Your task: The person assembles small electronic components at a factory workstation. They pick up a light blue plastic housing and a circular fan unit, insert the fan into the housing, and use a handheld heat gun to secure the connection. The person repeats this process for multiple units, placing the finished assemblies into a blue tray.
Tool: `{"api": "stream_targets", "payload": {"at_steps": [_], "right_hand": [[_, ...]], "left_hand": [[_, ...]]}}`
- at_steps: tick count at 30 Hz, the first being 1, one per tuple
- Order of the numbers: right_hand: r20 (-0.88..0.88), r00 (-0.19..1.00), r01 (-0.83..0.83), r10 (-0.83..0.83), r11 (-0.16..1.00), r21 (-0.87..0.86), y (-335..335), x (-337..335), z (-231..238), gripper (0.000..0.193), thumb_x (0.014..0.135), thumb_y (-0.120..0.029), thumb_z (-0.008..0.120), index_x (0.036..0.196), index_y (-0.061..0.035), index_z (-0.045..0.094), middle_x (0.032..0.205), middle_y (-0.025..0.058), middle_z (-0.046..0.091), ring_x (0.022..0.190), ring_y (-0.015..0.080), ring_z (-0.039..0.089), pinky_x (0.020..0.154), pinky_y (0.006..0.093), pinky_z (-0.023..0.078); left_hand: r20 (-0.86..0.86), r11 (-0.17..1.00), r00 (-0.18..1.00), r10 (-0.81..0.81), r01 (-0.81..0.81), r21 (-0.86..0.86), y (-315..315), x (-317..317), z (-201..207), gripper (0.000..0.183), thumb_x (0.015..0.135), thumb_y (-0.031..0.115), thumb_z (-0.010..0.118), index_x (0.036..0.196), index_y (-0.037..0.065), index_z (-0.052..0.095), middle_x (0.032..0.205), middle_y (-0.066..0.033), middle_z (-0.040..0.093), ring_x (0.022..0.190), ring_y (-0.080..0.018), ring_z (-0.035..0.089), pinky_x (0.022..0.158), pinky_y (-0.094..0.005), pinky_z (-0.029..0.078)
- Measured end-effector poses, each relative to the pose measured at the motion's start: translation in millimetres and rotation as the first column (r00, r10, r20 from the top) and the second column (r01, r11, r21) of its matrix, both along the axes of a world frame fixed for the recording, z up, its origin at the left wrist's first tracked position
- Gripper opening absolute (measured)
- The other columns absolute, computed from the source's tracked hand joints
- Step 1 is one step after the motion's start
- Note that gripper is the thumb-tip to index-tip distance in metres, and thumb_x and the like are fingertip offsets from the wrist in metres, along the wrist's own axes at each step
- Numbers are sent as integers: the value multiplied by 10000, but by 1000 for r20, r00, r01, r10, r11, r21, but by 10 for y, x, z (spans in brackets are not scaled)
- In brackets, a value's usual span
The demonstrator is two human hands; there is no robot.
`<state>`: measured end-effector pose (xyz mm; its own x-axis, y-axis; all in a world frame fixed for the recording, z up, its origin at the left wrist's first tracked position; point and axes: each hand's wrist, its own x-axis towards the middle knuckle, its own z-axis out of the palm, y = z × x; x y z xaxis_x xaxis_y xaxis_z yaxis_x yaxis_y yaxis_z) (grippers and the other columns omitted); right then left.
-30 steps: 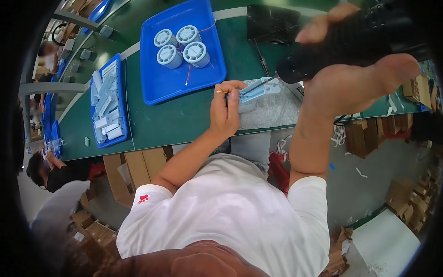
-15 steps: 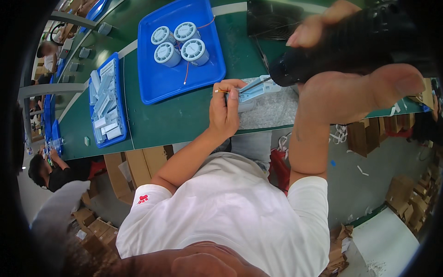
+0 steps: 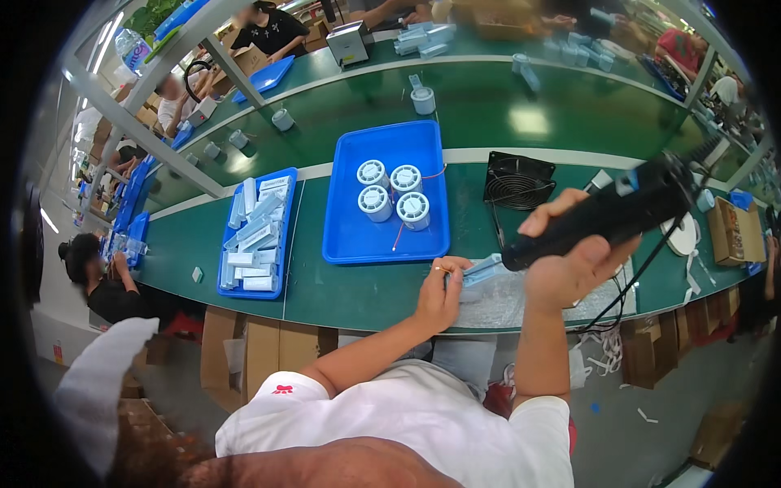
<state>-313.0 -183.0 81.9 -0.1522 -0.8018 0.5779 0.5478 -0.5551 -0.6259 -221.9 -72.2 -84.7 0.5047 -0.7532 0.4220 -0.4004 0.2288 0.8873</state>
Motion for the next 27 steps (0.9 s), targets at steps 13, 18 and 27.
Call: {"api": "stream_targets", "payload": {"at_steps": [13,18,27], "right_hand": [[-136,974,116,-179,918,-379,-704,-875,428,439,1033,-370,607,1253,-16,472,885,192,667,626,265,631,571,393,546],[-152,914,276,-376,851,-447,-697,-520,386,454,1086,-275,517,1448,-19,422,812,63,607,559,88,550,503,223,471],[-317,914,160,-253,943,-292,-620,-661,159,457,1069,-369,533,1374,-57,397,885,170,645,624,199,610,546,319,523]], "left_hand": [[46,999,999,-1,2,-37,-47,-68,-96,86,1055,99,473,1035,21,501,1069,-178,676,907,-291,638,839,-383,493],[37,999,999,-35,36,-29,-32,-67,-125,90,1064,108,462,1042,26,489,1081,-175,671,928,-243,624,842,-351,482],[196,999,980,26,-19,-37,-45,7,-88,58,1026,68,510,1006,17,530,1078,-171,667,954,-291,629,853,-369,491]]}}
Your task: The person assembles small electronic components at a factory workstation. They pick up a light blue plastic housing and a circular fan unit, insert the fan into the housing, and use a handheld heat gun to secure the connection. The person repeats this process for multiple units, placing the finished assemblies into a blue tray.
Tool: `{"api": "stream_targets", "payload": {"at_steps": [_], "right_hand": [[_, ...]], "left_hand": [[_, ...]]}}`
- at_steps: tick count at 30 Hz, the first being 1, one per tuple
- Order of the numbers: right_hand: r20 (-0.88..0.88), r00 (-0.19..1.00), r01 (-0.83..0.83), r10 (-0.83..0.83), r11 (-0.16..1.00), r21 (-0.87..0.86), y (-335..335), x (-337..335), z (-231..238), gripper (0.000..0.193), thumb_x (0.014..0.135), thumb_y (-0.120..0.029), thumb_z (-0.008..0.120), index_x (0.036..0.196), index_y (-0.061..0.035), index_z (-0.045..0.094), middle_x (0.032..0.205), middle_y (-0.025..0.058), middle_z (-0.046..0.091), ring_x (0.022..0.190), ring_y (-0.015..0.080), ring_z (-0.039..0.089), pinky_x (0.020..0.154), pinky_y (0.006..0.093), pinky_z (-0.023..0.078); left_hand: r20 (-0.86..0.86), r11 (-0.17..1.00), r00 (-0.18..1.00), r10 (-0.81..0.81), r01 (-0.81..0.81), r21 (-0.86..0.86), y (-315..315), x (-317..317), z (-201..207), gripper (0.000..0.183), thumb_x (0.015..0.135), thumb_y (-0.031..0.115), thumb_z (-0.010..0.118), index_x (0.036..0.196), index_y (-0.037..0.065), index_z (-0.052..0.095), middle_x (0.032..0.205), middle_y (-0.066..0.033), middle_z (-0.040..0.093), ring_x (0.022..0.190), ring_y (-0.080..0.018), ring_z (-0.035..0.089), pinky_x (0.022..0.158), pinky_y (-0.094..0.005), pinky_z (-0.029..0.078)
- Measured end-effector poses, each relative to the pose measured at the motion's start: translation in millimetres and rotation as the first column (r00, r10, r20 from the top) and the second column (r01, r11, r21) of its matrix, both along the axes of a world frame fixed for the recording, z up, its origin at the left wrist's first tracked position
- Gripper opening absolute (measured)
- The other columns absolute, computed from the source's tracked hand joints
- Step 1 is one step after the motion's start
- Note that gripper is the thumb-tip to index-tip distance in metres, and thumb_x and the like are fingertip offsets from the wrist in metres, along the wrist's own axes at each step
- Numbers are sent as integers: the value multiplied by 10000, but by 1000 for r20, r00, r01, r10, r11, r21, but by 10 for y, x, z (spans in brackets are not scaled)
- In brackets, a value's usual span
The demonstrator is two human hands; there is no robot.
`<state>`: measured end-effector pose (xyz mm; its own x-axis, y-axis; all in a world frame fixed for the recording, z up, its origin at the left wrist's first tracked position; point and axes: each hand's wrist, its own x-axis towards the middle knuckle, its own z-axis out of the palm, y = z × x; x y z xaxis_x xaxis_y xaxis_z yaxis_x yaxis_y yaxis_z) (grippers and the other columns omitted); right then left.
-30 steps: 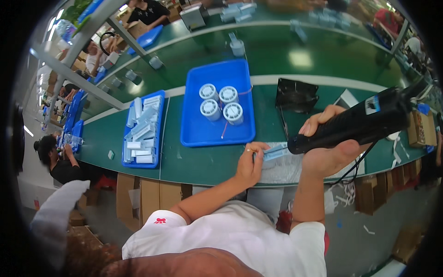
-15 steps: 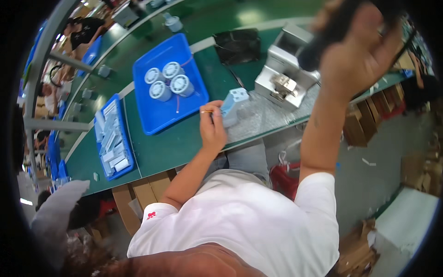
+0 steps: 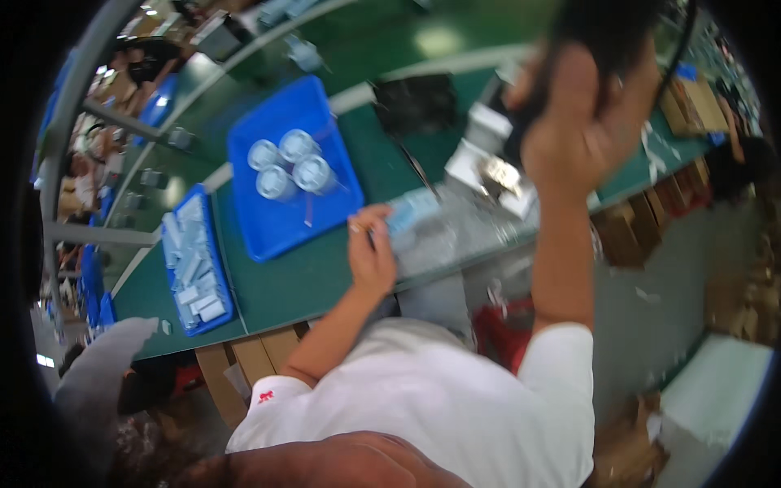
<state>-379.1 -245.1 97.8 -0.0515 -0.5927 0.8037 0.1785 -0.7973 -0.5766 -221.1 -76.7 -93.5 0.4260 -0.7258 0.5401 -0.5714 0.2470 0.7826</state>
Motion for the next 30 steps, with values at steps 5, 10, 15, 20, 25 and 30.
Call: {"api": "stream_targets", "payload": {"at_steps": [5,10,15,20,25,30], "right_hand": [[218,959,-252,184,903,349,220,55,-55,679,1016,-620,487,1361,-39,419,916,144,572,567,181,545,504,314,469],[408,797,-559,446,800,218,215,59,29,962,839,-900,430,1087,24,536,889,126,610,559,204,577,498,337,486],[227,914,-388,336,887,250,211,277,58,986,793,-925,465,1211,-35,531,972,147,597,665,209,554,596,343,460],[256,836,-541,486,809,232,-72,119,-208,1058,738,-970,456,1222,-32,517,965,165,613,674,233,575,604,364,469],[246,849,-522,468,817,246,-23,182,-299,1095,701,-979,489,1254,-33,497,961,177,611,653,236,572,593,368,474],[236,908,-411,347,847,337,331,399,-205,1075,742,-936,521,1227,24,518,984,159,577,653,229,565,581,369,477]], "left_hand": [[-135,998,989,-68,67,-14,12,-39,27,31,1010,32,517,1020,16,542,1057,-177,666,913,-302,623,822,-386,487],[-38,997,999,-36,34,-63,11,7,35,36,1002,17,522,1026,10,548,1038,-190,663,911,-338,627,824,-395,489],[-150,999,988,-40,39,-7,18,-35,-7,42,1004,15,515,1014,1,553,1037,-153,655,867,-305,615,783,-389,480],[-183,998,982,-56,54,-17,18,-51,-47,41,1008,17,506,1011,6,545,1051,-135,663,829,-269,594,765,-369,473],[-178,998,982,-66,69,9,14,-34,-22,34,1000,14,514,1022,6,539,1058,-133,666,833,-280,593,763,-376,475],[-155,998,986,-63,65,8,34,-42,-7,51,993,6,511,1034,0,541,1056,-148,662,845,-300,598,766,-390,482]]}}
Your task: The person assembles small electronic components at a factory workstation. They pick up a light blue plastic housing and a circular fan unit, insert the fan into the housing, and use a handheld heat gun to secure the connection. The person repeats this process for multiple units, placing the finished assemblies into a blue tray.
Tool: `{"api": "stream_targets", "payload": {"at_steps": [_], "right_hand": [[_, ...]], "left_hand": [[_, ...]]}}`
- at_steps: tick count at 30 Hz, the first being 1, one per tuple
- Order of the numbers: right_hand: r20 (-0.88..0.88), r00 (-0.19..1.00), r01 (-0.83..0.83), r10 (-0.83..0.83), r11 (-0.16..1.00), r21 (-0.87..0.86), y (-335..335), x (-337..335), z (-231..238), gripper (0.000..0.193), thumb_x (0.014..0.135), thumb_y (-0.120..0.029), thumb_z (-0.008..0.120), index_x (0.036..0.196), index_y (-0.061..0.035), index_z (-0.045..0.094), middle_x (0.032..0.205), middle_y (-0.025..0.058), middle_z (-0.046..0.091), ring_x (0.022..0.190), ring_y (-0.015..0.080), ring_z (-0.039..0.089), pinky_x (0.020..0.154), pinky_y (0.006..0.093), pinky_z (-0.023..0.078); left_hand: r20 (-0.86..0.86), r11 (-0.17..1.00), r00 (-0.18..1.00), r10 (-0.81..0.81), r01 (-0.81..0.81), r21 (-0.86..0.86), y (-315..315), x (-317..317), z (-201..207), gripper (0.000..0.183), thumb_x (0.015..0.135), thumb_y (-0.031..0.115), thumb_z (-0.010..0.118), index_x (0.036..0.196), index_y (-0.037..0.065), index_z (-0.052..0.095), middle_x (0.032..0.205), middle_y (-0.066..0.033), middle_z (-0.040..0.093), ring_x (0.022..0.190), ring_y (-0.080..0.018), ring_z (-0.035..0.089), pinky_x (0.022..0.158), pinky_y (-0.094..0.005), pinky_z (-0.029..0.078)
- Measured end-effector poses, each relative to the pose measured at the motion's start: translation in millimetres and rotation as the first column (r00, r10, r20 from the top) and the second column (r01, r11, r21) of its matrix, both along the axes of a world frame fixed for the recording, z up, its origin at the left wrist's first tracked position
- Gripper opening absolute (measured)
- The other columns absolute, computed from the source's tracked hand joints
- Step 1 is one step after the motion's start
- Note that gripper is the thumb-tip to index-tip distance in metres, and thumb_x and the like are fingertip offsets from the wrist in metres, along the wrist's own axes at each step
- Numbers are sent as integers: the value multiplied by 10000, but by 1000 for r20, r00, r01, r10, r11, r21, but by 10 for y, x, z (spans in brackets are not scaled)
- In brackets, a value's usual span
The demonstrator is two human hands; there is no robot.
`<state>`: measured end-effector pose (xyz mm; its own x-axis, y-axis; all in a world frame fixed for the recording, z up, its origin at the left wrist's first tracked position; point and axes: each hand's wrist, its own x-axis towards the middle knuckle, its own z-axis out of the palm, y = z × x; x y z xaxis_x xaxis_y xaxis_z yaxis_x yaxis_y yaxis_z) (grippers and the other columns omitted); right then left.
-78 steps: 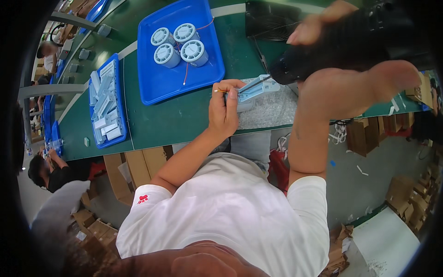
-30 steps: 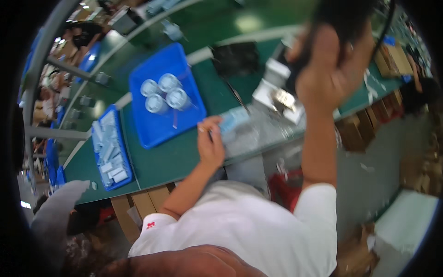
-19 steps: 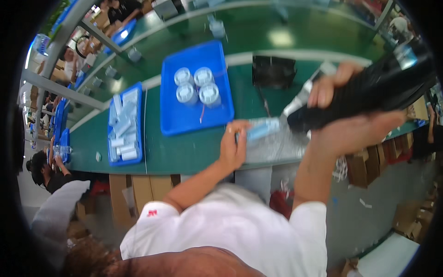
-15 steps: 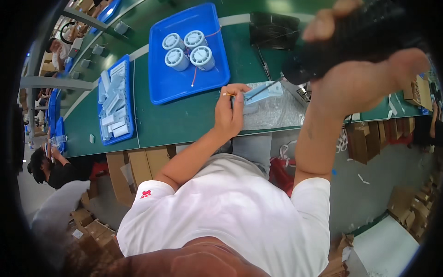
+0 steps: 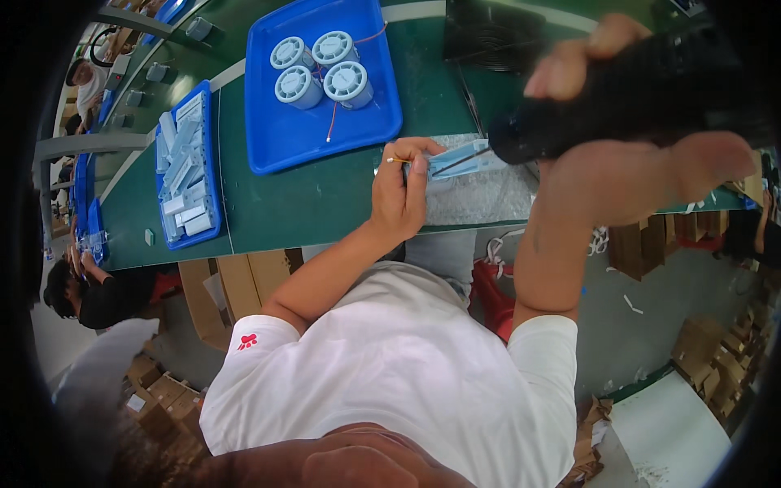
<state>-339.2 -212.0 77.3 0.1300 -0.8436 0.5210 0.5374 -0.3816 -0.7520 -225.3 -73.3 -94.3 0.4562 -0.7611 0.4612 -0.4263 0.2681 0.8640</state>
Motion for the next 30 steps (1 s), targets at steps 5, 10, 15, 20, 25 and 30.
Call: {"api": "stream_targets", "payload": {"at_steps": [5,10,15,20,25,30], "right_hand": [[300,918,-251,260,965,-69,67,-52,-157,1001,799,-890,522,1103,64,500,916,131,538,600,210,575,520,338,496],[223,964,-141,142,990,-19,141,-17,-213,959,835,-858,520,1020,82,487,842,118,530,535,192,573,470,311,508],[135,987,84,-82,996,-11,205,99,0,861,863,-771,596,1186,19,479,874,146,589,556,201,589,480,332,515],[436,841,-256,320,945,-201,2,-487,264,824,952,-715,514,1376,-14,423,926,153,597,617,200,587,482,287,482],[203,978,57,-49,998,-36,-226,-774,248,645,1037,-586,474,1389,-48,433,996,127,610,707,160,594,546,269,484],[-4,937,345,-349,928,-139,-445,-688,57,414,1032,-76,594,1405,-4,430,1044,123,656,860,186,656,760,315,565]], "left_hand": [[64,1000,998,-2,4,-26,2,17,26,73,1024,6,427,1030,4,500,1064,-197,647,904,-299,625,841,-384,496],[72,1000,997,18,-17,-13,30,31,27,63,1022,19,440,1032,15,502,1066,-180,654,890,-295,618,822,-377,491],[80,999,996,49,-49,4,9,-14,27,65,1029,63,481,1038,18,528,1068,-145,658,897,-290,616,813,-379,485],[-26,997,997,74,-75,-14,9,-3,-21,74,1029,77,512,1040,11,544,1039,-151,658,896,-316,626,807,-394,491],[-135,994,988,68,-55,93,35,16,76,143,1056,156,507,1060,21,555,990,-147,672,835,-301,632,768,-382,491],[-268,990,963,22,15,137,74,60,69,190,1065,223,531,1080,41,582,909,-75,639,813,-173,593,744,-328,471]]}}
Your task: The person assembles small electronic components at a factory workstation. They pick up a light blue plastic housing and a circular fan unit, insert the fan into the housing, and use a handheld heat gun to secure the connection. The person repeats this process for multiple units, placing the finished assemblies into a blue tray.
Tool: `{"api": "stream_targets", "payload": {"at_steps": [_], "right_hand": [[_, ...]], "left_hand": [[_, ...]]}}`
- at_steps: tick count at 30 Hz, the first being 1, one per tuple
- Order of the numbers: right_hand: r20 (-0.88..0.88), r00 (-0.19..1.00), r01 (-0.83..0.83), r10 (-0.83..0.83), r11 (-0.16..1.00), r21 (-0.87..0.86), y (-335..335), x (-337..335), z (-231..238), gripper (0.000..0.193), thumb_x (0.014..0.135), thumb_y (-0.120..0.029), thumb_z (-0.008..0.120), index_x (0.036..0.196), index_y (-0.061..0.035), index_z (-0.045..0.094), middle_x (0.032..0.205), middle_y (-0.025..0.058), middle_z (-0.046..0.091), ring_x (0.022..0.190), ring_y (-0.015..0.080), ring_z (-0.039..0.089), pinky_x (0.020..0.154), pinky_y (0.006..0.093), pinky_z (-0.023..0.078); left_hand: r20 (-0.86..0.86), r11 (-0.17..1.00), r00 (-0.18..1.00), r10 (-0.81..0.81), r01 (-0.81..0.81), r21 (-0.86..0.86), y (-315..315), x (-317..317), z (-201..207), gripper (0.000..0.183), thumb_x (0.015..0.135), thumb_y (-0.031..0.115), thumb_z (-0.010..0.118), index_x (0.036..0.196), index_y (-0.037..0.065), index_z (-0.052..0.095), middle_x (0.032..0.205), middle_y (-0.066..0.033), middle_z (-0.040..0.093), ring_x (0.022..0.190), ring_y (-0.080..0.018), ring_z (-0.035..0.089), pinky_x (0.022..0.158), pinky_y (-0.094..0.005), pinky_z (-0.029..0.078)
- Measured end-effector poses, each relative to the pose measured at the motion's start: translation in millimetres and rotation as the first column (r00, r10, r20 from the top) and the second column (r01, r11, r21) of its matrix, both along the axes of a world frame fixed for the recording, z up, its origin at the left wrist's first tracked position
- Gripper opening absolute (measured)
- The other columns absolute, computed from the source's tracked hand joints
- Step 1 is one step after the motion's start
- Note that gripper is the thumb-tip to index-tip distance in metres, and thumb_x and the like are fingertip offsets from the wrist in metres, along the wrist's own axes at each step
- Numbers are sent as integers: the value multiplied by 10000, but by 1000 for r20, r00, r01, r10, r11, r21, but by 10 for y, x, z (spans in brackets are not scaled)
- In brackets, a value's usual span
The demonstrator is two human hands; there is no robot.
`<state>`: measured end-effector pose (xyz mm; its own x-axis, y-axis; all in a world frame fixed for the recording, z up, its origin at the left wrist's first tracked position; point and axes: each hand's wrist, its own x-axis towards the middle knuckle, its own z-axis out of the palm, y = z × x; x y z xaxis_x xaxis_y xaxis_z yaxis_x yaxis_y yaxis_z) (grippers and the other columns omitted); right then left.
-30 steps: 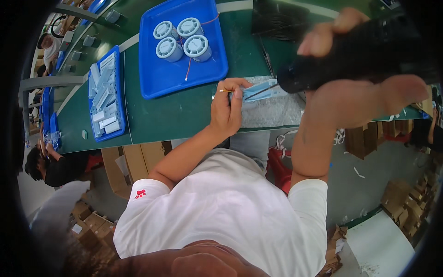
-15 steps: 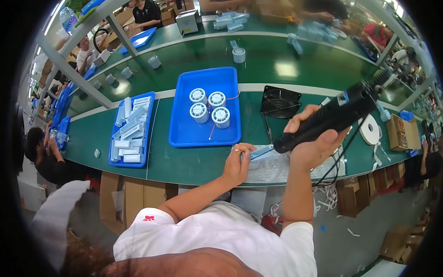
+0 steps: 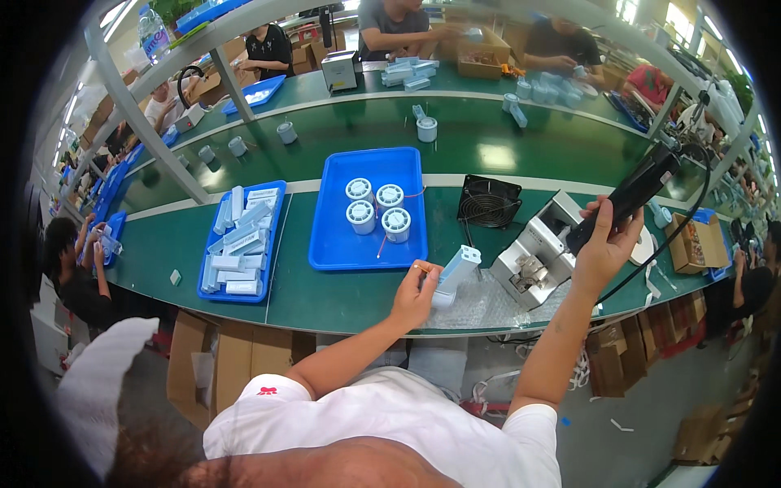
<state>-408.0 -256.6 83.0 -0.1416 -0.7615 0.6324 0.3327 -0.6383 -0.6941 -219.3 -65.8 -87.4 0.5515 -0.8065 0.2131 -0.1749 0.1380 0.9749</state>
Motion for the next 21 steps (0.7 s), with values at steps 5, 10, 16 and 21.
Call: {"api": "stream_targets", "payload": {"at_steps": [5,10,16,21], "right_hand": [[-18,974,226,-227,973,-34,33,53,-140,447,1013,-49,612,1416,18,430,1171,133,650,1053,213,654,937,333,543],[-70,783,560,-619,748,-355,528,154,-463,648,900,8,684,1474,45,385,1337,168,567,1235,271,574,1107,423,431],[-473,748,-472,465,874,112,1272,369,-998,614,857,-12,759,1418,0,509,1213,153,644,1095,230,666,926,373,560],[-442,715,-492,542,839,232,1326,339,-1181,571,853,-10,792,1366,-23,542,1159,130,675,991,180,694,821,306,587]], "left_hand": [[-513,997,855,-73,62,-39,107,147,82,215,1069,256,547,1058,48,599,860,8,572,816,-65,517,735,-263,441],[-102,997,992,-73,76,28,302,174,286,180,1056,214,565,1045,38,603,907,-41,660,839,-106,592,775,-289,479],[155,994,982,-108,111,-15,432,136,465,157,1053,165,544,1065,30,621,982,-73,701,883,-134,624,825,-299,492],[223,996,971,-84,82,16,513,130,499,124,1037,142,567,1048,26,606,970,-116,707,879,-259,684,819,-354,520]]}}
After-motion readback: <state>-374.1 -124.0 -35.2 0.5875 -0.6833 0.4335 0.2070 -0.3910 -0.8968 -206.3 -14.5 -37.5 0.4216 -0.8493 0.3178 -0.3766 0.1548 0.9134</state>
